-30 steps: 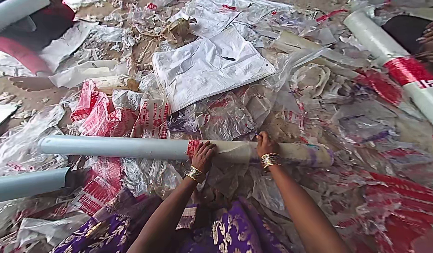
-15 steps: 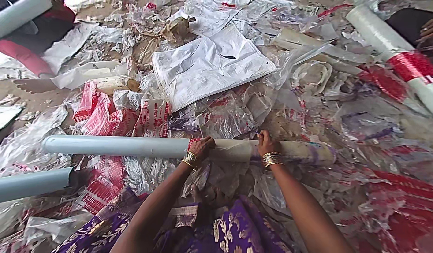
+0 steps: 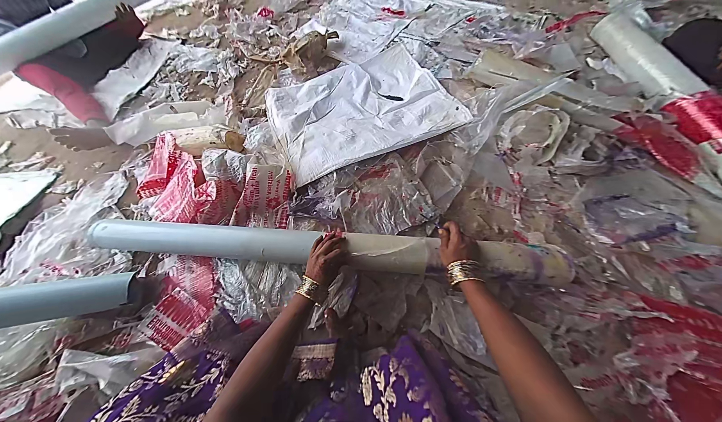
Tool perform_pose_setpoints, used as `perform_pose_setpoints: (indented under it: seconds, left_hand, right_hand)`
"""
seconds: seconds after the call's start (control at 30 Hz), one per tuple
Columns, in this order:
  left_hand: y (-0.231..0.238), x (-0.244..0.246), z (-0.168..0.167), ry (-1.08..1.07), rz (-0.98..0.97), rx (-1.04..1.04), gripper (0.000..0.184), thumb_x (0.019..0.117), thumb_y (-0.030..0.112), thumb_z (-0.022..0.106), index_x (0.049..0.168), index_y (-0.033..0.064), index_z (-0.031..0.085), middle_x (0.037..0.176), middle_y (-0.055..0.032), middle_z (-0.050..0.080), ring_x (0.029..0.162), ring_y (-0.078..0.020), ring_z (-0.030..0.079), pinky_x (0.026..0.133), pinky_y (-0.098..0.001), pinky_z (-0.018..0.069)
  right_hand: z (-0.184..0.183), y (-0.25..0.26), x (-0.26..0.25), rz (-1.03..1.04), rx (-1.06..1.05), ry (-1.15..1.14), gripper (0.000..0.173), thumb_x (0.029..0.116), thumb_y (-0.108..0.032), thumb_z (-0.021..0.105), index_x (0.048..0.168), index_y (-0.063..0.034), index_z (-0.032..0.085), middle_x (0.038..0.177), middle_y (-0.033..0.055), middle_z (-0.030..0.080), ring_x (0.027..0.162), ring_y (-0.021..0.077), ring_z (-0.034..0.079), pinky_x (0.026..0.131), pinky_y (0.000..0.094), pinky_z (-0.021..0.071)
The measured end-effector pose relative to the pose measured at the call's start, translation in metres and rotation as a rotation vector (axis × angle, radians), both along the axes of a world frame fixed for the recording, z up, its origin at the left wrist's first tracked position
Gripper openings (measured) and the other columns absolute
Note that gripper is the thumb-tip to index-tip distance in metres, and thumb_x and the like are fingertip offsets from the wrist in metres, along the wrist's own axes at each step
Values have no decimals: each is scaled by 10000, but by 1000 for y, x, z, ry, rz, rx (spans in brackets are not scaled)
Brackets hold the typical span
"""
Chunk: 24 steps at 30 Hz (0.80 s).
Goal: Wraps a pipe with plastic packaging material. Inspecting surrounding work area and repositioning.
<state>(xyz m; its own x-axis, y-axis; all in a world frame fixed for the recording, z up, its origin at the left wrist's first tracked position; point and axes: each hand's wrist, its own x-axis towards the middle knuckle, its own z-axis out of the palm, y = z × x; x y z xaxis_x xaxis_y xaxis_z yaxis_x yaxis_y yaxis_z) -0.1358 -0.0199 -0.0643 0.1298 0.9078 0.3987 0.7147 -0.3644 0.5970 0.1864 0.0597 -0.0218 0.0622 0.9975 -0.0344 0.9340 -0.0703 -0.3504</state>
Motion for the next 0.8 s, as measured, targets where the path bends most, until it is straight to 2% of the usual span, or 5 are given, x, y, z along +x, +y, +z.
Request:
perform_pose_setpoints:
  seconds: [0.23, 0.47, 0.6, 0.7, 0.8]
  left_hand:
    - [7, 1, 13, 23, -51, -91, 126, 894, 53, 684, 835, 0, 782, 1239, -155, 738, 1320, -427, 591, 1157, -636, 362]
    - [1, 14, -7, 288, 5, 104, 164, 904, -72, 567, 944, -39, 723, 1256, -182, 721, 1247, -419, 646, 1101, -608, 442]
    - [13, 21, 3, 304, 81, 98, 194, 898, -88, 561, 976, -57, 737, 1121, -191, 760, 1093, -384, 729, 1004, -525, 547]
    - [30, 19, 49, 397, 22, -326, 274, 1017, 13, 477, 1163, -33, 704, 1178, -228, 723, 1046, -425, 721, 902, -574, 555]
    - [61, 8, 87, 496, -205, -681, 293, 1046, 51, 452, 1247, -16, 654, 1287, -235, 665, 1144, -462, 659, 940, -679, 477]
  right_hand:
    - [1, -3, -1, -4, -10, -7, 361, 1090, -206, 448, 1275, 59, 609, 1073, 301, 718, 1053, 484, 695, 979, 613, 484]
    - [0, -3, 0, -1, 1, -1, 364, 1088, -211, 451, 1274, 57, 614, 1067, 294, 723, 1051, 476, 699, 980, 610, 484]
    - [0, -1, 0, 0, -7, 12, 358, 1085, -201, 455, 1280, 57, 609, 1064, 300, 722, 1045, 483, 699, 971, 613, 486]
    - [3, 2, 0, 0, -50, 6, 374, 1094, -212, 436, 1307, 52, 594, 1093, 296, 719, 1061, 471, 697, 974, 609, 485]
    - [4, 2, 0, 6, -34, 16, 367, 1093, -205, 443, 1300, 57, 594, 1081, 304, 716, 1043, 479, 700, 952, 623, 492]
